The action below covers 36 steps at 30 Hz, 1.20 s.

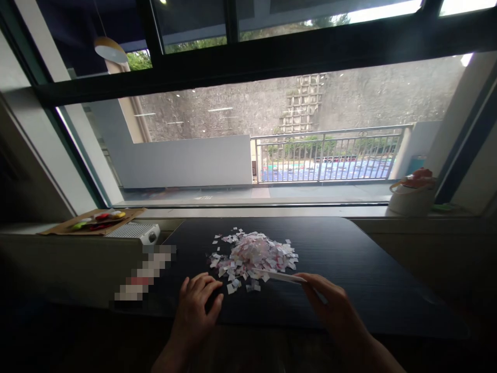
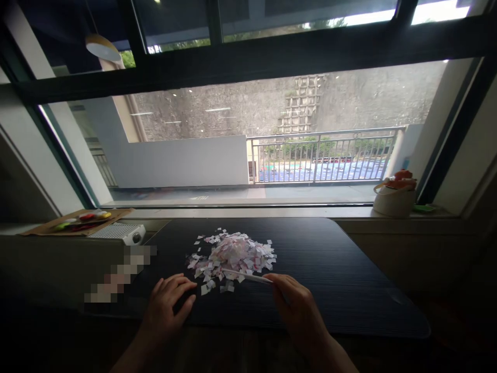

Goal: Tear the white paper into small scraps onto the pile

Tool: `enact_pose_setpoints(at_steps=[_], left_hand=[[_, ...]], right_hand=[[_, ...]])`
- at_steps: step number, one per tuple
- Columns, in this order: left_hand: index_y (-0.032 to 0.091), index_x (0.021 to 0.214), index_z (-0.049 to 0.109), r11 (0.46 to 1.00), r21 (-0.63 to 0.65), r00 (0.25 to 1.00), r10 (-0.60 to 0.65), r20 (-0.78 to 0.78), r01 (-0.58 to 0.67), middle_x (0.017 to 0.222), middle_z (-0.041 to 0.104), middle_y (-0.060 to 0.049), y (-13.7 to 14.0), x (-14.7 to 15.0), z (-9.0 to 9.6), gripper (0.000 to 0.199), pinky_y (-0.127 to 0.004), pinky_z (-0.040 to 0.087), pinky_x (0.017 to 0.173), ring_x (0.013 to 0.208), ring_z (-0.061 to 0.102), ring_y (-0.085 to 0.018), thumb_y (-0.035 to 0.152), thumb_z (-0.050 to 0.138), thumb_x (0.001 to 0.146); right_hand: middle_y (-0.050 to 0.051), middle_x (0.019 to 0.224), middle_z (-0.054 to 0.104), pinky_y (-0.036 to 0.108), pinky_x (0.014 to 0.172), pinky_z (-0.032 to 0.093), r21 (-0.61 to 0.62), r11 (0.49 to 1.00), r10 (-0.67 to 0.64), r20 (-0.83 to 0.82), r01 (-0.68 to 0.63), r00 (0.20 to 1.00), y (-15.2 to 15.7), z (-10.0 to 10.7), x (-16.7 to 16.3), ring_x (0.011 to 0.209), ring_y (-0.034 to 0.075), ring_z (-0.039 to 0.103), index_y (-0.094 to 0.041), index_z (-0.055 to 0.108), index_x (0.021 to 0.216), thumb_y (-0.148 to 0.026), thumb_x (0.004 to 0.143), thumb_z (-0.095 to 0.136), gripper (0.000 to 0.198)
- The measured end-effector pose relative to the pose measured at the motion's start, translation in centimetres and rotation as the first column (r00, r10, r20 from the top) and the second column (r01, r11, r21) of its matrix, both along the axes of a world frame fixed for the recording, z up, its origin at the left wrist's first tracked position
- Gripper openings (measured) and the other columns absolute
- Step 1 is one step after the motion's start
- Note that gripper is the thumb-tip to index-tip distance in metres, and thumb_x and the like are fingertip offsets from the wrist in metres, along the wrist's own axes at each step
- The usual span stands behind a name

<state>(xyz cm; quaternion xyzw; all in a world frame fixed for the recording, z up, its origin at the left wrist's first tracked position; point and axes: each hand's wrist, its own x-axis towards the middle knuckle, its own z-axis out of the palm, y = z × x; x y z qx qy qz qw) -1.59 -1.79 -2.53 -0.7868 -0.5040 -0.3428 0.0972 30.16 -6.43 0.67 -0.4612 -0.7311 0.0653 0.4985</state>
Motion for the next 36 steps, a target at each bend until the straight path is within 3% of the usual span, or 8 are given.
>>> enact_pose_setpoints(at_steps=[5,9,13,18,27,36], left_hand=[[0.027,0.092,0.065,0.999,-0.037,0.999,0.001,0.032,0.000,0.095,0.068,-0.004,-0.2,0.4,0.4,0.018,-0.056,0.031,0.100,0.105,0.058,-0.026,0.030,0.052,0.080],[0.026,0.092,0.066,0.998,-0.053,0.993,-0.015,0.119,0.021,0.096,0.067,-0.004,-0.4,0.2,1.0,0.018,-0.054,0.036,0.098,0.105,0.058,-0.026,0.030,0.054,0.078],[0.024,0.097,0.065,1.000,0.014,0.952,-0.029,0.306,0.026,0.106,0.064,-0.005,-0.3,-0.9,2.6,0.023,-0.041,0.045,0.095,0.109,0.056,-0.024,0.035,0.054,0.080],[0.023,0.091,0.066,0.995,0.056,0.898,0.049,0.438,-0.082,0.102,0.064,-0.005,1.5,-1.4,4.8,0.022,-0.043,0.043,0.099,0.107,0.056,-0.024,0.037,0.053,0.079],[0.021,0.089,0.068,0.992,-0.065,0.851,0.130,0.509,-0.112,0.098,0.069,-0.006,2.9,-1.4,2.8,0.028,-0.044,0.045,0.096,0.103,0.059,-0.026,0.039,0.055,0.072],[0.019,0.090,0.067,0.985,-0.122,0.798,0.167,0.579,-0.118,0.092,0.069,-0.007,2.7,-1.5,3.0,0.032,-0.041,0.047,0.093,0.098,0.061,-0.025,0.042,0.053,0.073]], right_hand=[[0.004,0.090,0.076,0.028,0.075,0.059,-0.085,0.995,-0.066,-0.096,0.058,0.993,-0.9,0.3,-0.2,0.081,0.020,0.072,-0.022,0.071,0.097,-0.027,0.086,0.056,0.019],[0.005,0.089,0.077,0.029,0.075,0.060,-0.160,0.987,-0.010,-0.212,-0.025,0.977,-0.9,0.6,-0.5,0.081,0.021,0.072,-0.020,0.070,0.095,-0.031,0.086,0.055,0.020],[0.007,0.083,0.077,0.030,0.071,0.061,-0.205,0.979,-0.038,-0.280,-0.021,0.959,-0.6,0.6,0.3,0.077,0.022,0.073,-0.019,0.070,0.091,-0.035,0.084,0.059,0.021],[0.007,0.082,0.077,0.031,0.068,0.062,-0.230,0.971,-0.157,-0.408,0.065,0.899,-0.2,0.6,1.2,0.075,0.023,0.073,-0.018,0.071,0.092,-0.040,0.079,0.062,0.027],[0.005,0.083,0.076,0.026,0.056,0.058,-0.311,0.933,-0.295,-0.371,0.181,0.880,-0.8,0.5,1.7,0.070,0.022,0.071,-0.019,0.069,0.095,-0.035,0.077,0.056,0.027],[0.004,0.078,0.075,0.024,0.051,0.056,-0.315,0.889,-0.429,-0.321,0.332,0.844,-2.8,0.7,0.9,0.063,0.021,0.070,-0.020,0.069,0.093,-0.039,0.074,0.057,0.029]])
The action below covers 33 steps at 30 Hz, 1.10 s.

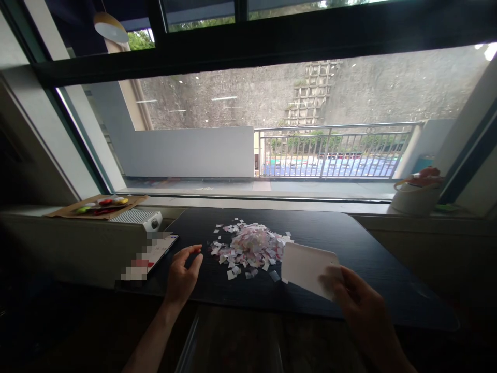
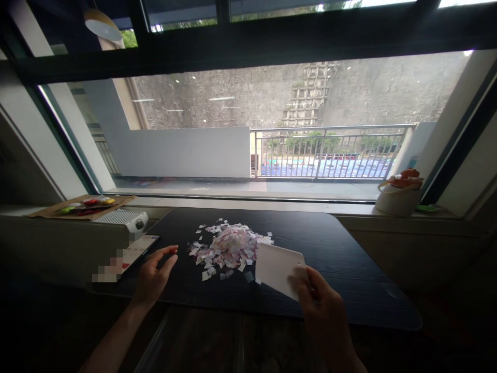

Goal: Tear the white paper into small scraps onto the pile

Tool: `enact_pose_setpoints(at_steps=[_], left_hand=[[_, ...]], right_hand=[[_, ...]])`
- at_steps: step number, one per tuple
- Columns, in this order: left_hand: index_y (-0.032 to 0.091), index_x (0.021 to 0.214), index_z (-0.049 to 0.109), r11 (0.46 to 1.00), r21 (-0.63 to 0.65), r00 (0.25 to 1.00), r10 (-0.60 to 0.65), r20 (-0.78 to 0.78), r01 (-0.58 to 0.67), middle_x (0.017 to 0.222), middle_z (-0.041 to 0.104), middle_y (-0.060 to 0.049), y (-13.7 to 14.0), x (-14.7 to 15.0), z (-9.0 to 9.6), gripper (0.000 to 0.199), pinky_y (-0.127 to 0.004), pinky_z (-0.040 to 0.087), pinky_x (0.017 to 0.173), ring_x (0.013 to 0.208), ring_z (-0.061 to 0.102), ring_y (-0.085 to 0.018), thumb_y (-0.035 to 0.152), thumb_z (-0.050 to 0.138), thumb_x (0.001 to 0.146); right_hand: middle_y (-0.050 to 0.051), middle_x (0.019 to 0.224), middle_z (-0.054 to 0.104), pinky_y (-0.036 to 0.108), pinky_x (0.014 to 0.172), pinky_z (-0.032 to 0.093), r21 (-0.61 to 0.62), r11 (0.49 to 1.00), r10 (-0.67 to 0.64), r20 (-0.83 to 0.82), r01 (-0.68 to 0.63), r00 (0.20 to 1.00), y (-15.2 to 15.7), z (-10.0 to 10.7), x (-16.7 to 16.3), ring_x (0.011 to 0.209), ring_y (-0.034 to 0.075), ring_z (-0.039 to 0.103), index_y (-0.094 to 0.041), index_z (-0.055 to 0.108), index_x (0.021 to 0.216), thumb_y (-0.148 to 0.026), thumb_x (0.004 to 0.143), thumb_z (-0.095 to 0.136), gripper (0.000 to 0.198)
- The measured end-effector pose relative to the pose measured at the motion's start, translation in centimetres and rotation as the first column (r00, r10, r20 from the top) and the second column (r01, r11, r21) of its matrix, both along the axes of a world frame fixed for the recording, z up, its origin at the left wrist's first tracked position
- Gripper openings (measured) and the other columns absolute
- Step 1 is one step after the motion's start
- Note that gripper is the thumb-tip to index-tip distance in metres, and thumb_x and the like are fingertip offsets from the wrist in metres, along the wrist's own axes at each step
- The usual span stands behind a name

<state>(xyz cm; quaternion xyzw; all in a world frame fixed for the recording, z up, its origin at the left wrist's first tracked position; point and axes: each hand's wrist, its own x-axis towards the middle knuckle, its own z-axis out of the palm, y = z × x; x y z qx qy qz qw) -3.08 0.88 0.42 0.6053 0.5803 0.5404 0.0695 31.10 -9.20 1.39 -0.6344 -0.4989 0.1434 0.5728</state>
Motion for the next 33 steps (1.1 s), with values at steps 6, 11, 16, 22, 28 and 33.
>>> enact_pose_setpoints(at_steps=[6,11,16,22,28,33], left_hand=[[0.020,0.088,0.068,1.000,0.028,1.000,-0.006,0.003,0.006,0.090,0.069,-0.006,0.0,0.2,-0.1,0.030,-0.042,0.046,0.094,0.097,0.060,-0.026,0.041,0.054,0.071],[0.019,0.088,0.068,0.999,0.039,1.000,-0.014,-0.004,0.014,0.088,0.069,-0.007,0.1,0.2,-0.1,0.030,-0.042,0.046,0.093,0.096,0.060,-0.026,0.040,0.054,0.071],[0.019,0.087,0.068,0.999,0.046,1.000,-0.014,-0.003,0.015,0.087,0.069,-0.007,0.1,0.2,-0.1,0.030,-0.043,0.046,0.092,0.096,0.060,-0.026,0.040,0.054,0.071],[0.019,0.088,0.068,0.999,0.042,1.000,-0.021,-0.003,0.021,0.087,0.069,-0.006,0.0,0.2,-0.1,0.029,-0.042,0.046,0.094,0.097,0.059,-0.026,0.039,0.054,0.072],[0.019,0.088,0.068,0.999,0.038,1.000,-0.025,-0.006,0.025,0.087,0.070,-0.007,0.0,0.3,-0.1,0.029,-0.043,0.045,0.094,0.098,0.059,-0.026,0.039,0.055,0.071],[0.019,0.089,0.068,0.999,0.036,1.000,-0.018,-0.008,0.018,0.087,0.070,-0.007,0.1,0.3,-0.2,0.030,-0.043,0.046,0.093,0.096,0.060,-0.026,0.039,0.054,0.072]], right_hand=[[0.005,0.080,0.075,0.025,0.055,0.055,-0.054,0.994,-0.098,-0.023,0.097,0.995,-0.7,0.5,0.5,0.066,0.022,0.070,-0.019,0.070,0.094,-0.042,0.073,0.056,0.034],[0.004,0.083,0.076,0.025,0.060,0.055,-0.063,0.992,-0.118,-0.096,0.113,0.988,-0.7,0.9,0.2,0.073,0.023,0.071,-0.021,0.069,0.095,-0.046,0.072,0.057,0.036],[0.006,0.083,0.075,0.028,0.060,0.055,-0.055,0.998,0.010,-0.125,-0.017,0.992,-0.2,0.8,-1.4,0.072,0.024,0.071,-0.017,0.069,0.094,-0.044,0.072,0.058,0.036],[0.007,0.088,0.076,0.028,0.063,0.056,-0.057,0.996,0.051,-0.196,-0.064,0.979,-0.5,0.8,-1.5,0.077,0.025,0.071,-0.017,0.069,0.096,-0.042,0.071,0.060,0.036],[0.005,0.079,0.076,0.027,0.061,0.054,-0.107,0.992,0.046,-0.207,-0.070,0.977,-0.7,0.6,-1.4,0.074,0.024,0.070,-0.017,0.070,0.091,-0.040,0.069,0.059,0.034],[0.005,0.078,0.076,0.029,0.061,0.052,-0.141,0.979,0.099,-0.317,-0.150,0.943,-0.8,0.2,-2.2,0.072,0.025,0.069,-0.016,0.071,0.090,-0.042,0.067,0.061,0.036]])
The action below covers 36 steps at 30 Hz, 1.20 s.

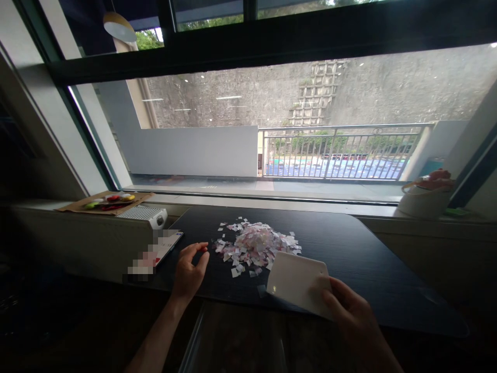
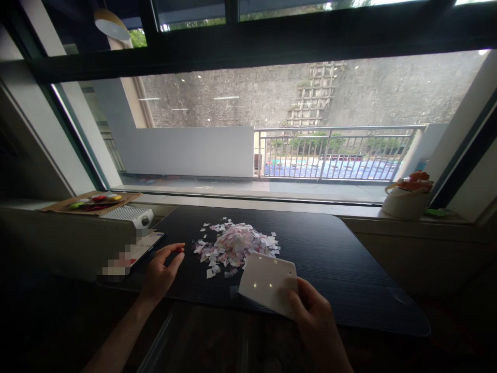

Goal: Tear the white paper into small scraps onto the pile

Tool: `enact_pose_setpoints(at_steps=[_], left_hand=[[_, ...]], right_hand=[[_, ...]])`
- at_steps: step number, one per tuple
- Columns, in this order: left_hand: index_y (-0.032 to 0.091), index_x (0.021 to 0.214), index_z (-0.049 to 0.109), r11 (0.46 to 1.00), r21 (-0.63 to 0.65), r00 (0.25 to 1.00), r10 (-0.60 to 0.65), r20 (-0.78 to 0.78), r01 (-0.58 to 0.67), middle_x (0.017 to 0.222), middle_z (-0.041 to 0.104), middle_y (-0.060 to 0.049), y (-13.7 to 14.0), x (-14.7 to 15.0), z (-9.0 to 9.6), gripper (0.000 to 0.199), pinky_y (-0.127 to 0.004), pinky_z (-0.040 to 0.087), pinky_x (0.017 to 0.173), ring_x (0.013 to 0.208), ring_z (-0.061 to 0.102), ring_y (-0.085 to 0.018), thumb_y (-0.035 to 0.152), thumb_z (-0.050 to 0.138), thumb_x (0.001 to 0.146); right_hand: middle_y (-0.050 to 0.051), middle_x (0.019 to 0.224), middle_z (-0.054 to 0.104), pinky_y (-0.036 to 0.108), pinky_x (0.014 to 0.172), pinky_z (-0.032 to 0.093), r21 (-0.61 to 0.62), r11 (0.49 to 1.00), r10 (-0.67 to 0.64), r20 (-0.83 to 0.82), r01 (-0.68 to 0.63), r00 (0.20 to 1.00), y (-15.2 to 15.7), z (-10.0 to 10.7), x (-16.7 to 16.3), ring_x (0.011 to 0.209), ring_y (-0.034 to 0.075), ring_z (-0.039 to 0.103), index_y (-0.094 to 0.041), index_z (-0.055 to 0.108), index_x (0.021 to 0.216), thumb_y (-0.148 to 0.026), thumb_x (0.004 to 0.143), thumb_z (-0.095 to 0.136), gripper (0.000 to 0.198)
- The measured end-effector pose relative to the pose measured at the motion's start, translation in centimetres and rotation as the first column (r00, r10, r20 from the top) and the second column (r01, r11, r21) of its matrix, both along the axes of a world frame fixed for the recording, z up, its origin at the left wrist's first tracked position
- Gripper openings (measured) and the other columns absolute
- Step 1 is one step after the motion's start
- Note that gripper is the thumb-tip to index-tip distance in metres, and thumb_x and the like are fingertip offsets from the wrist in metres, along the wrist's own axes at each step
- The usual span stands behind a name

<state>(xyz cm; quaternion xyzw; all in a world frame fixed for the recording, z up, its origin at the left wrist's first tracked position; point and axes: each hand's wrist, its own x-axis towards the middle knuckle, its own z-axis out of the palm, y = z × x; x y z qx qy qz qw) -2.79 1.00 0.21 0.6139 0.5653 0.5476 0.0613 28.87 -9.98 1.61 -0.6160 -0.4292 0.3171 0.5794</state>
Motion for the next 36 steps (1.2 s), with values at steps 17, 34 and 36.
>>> enact_pose_setpoints(at_steps=[17,34,36], left_hand=[[0.020,0.089,0.067,1.000,-0.002,1.000,-0.003,0.003,0.003,0.087,0.069,-0.006,-0.2,0.1,0.1,0.027,-0.042,0.045,0.094,0.097,0.059,-0.025,0.037,0.054,0.073],[0.019,0.090,0.067,1.000,0.002,1.000,0.000,0.010,0.000,0.087,0.069,-0.006,-0.3,0.1,0.1,0.027,-0.041,0.045,0.094,0.097,0.060,-0.024,0.036,0.054,0.074],[0.020,0.089,0.067,1.000,0.003,1.000,0.000,0.010,0.000,0.087,0.069,-0.006,-0.3,0.2,0.1,0.026,-0.041,0.045,0.094,0.097,0.060,-0.024,0.036,0.054,0.073]], right_hand=[[0.007,0.082,0.077,0.032,0.061,0.053,-0.058,0.986,0.142,-0.175,-0.154,0.974,-0.2,-0.3,-0.8,0.076,0.028,0.070,-0.015,0.071,0.092,-0.044,0.067,0.066,0.039],[0.007,0.087,0.076,0.028,0.066,0.059,0.077,0.978,0.172,0.227,-0.194,0.959,1.5,0.6,-0.7,0.073,0.022,0.071,-0.019,0.071,0.094,-0.043,0.076,0.061,0.032],[0.007,0.086,0.076,0.028,0.064,0.059,0.089,0.987,0.108,0.222,-0.131,0.969,1.3,0.7,-0.1,0.071,0.022,0.071,-0.019,0.071,0.093,-0.045,0.074,0.061,0.034]])
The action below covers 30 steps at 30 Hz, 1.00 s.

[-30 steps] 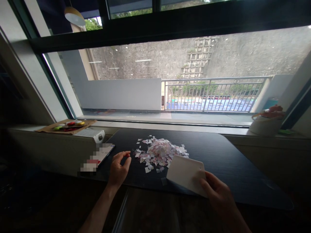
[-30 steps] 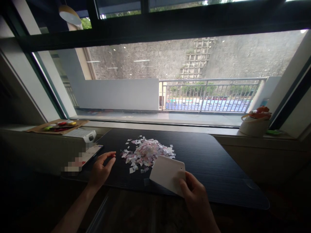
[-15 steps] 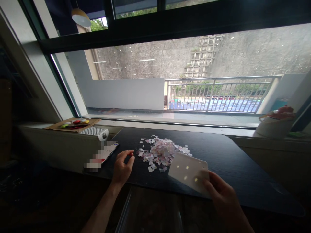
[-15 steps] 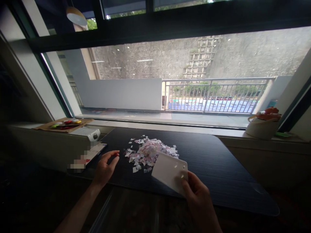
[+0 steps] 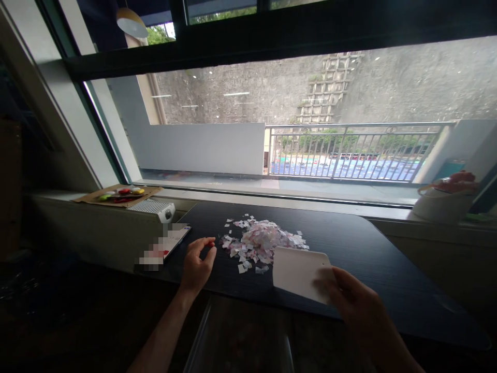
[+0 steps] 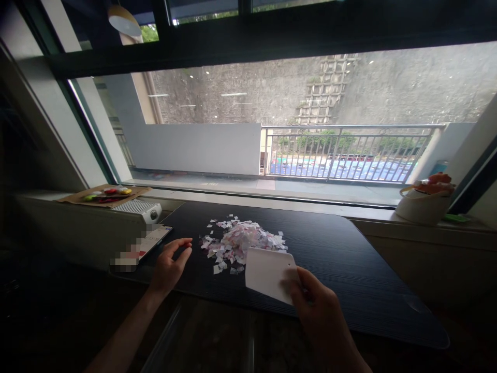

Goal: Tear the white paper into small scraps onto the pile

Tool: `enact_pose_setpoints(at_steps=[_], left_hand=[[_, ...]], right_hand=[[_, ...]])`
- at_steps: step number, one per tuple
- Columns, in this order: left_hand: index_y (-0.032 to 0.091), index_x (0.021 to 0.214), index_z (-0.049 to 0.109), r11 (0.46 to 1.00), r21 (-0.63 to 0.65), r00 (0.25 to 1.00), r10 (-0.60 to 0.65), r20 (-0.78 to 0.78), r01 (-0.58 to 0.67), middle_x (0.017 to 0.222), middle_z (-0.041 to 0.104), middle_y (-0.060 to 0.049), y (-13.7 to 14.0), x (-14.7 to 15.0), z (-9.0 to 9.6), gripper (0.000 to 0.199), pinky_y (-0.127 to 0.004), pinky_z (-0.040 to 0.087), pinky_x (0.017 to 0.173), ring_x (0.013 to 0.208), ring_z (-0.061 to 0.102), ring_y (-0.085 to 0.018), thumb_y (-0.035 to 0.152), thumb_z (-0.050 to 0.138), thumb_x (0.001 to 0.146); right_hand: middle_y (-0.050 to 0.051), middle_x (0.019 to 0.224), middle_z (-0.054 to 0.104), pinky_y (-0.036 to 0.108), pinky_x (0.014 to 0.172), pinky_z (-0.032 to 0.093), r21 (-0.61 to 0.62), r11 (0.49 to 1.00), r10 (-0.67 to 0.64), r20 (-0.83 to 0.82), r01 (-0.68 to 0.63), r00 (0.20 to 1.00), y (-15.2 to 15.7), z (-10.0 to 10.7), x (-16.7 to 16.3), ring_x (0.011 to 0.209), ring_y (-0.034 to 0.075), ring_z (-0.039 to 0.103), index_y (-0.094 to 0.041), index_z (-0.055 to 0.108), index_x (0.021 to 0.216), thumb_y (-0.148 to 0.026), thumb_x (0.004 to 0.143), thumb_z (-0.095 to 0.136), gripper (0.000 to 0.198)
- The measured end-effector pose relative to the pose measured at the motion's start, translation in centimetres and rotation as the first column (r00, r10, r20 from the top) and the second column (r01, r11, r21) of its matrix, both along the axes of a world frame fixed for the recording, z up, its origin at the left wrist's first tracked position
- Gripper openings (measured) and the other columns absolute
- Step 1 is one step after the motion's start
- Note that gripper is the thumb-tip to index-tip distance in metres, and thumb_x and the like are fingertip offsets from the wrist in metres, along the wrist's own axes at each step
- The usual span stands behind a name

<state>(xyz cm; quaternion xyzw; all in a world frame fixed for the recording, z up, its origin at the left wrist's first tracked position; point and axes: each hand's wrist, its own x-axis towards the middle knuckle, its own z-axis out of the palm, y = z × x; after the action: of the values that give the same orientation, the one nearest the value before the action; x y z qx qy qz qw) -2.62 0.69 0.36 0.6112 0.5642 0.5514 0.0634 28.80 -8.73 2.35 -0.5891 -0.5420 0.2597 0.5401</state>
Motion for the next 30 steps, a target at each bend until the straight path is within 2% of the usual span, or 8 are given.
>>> enact_pose_setpoints(at_steps=[4,9,13,16,20,22,26,30], left_hand=[[0.020,0.089,0.067,1.000,0.001,1.000,0.000,-0.005,0.000,0.086,0.070,-0.005,-0.1,0.1,0.2,0.025,-0.041,0.045,0.094,0.097,0.060,-0.024,0.035,0.055,0.073],[0.020,0.089,0.067,1.000,-0.002,1.000,0.004,-0.009,-0.004,0.086,0.069,-0.005,-0.1,0.1,0.2,0.026,-0.041,0.046,0.093,0.097,0.059,-0.025,0.035,0.054,0.073],[0.021,0.090,0.067,1.000,-0.003,1.000,0.004,-0.003,-0.004,0.087,0.069,-0.005,-0.1,0.1,0.1,0.026,-0.041,0.045,0.094,0.098,0.059,-0.025,0.035,0.054,0.073],[0.021,0.089,0.068,1.000,0.000,1.000,0.006,0.002,-0.006,0.086,0.069,-0.005,-0.1,0.1,0.1,0.026,-0.041,0.045,0.094,0.098,0.059,-0.025,0.036,0.055,0.073],[0.020,0.089,0.068,1.000,0.001,1.000,0.007,0.003,-0.007,0.085,0.069,-0.006,-0.1,0.1,0.1,0.027,-0.041,0.046,0.093,0.098,0.059,-0.025,0.036,0.054,0.073],[0.020,0.089,0.068,1.000,0.001,1.000,0.005,0.000,-0.005,0.086,0.069,-0.006,-0.1,0.0,0.1,0.026,-0.041,0.045,0.094,0.098,0.059,-0.025,0.036,0.054,0.073],[0.021,0.088,0.067,1.000,0.002,1.000,0.002,-0.005,-0.002,0.086,0.070,-0.005,-0.1,0.0,0.1,0.025,-0.041,0.045,0.094,0.096,0.060,-0.024,0.035,0.054,0.073],[0.021,0.089,0.067,1.000,0.004,1.000,0.000,-0.006,0.001,0.086,0.069,-0.005,0.0,0.0,0.1,0.025,-0.041,0.045,0.094,0.096,0.060,-0.024,0.035,0.054,0.073]], right_hand=[[0.006,0.084,0.076,0.029,0.066,0.059,0.054,0.998,-0.020,-0.012,0.020,1.000,1.0,0.1,-0.5,0.069,0.022,0.071,-0.018,0.071,0.093,-0.045,0.074,0.062,0.034],[0.007,0.086,0.076,0.032,0.069,0.059,0.044,0.995,0.093,-0.032,-0.092,0.995,2.3,0.1,-2.0,0.073,0.022,0.071,-0.018,0.070,0.095,-0.040,0.077,0.060,0.030],[0.007,0.090,0.076,0.032,0.073,0.058,0.006,0.985,0.170,-0.022,-0.170,0.985,2.0,0.3,-1.5,0.078,0.023,0.071,-0.018,0.070,0.098,-0.038,0.079,0.060,0.029],[0.007,0.089,0.076,0.032,0.073,0.059,-0.011,0.988,0.153,0.012,-0.153,0.988,2.0,0.4,-1.0,0.076,0.023,0.071,-0.018,0.069,0.099,-0.038,0.079,0.060,0.030],[0.007,0.087,0.075,0.033,0.070,0.059,0.019,0.999,0.030,0.069,-0.031,0.997,2.2,0.4,-0.9,0.072,0.023,0.071,-0.018,0.070,0.097,-0.041,0.077,0.059,0.033],[0.007,0.087,0.075,0.033,0.069,0.059,0.047,0.999,0.024,0.034,-0.025,0.999,2.2,0.4,-1.1,0.072,0.023,0.071,-0.018,0.070,0.099,-0.042,0.077,0.059,0.034],[0.008,0.087,0.076,0.032,0.065,0.059,-0.004,0.990,0.144,-0.070,-0.144,0.987,2.1,0.6,-1.9,0.074,0.023,0.071,-0.016,0.070,0.098,-0.042,0.075,0.061,0.035],[0.009,0.086,0.076,0.033,0.065,0.058,-0.021,0.989,0.142,-0.110,-0.145,0.984,1.9,0.9,-2.2,0.078,0.025,0.071,-0.016,0.071,0.094,-0.041,0.073,0.063,0.034]])
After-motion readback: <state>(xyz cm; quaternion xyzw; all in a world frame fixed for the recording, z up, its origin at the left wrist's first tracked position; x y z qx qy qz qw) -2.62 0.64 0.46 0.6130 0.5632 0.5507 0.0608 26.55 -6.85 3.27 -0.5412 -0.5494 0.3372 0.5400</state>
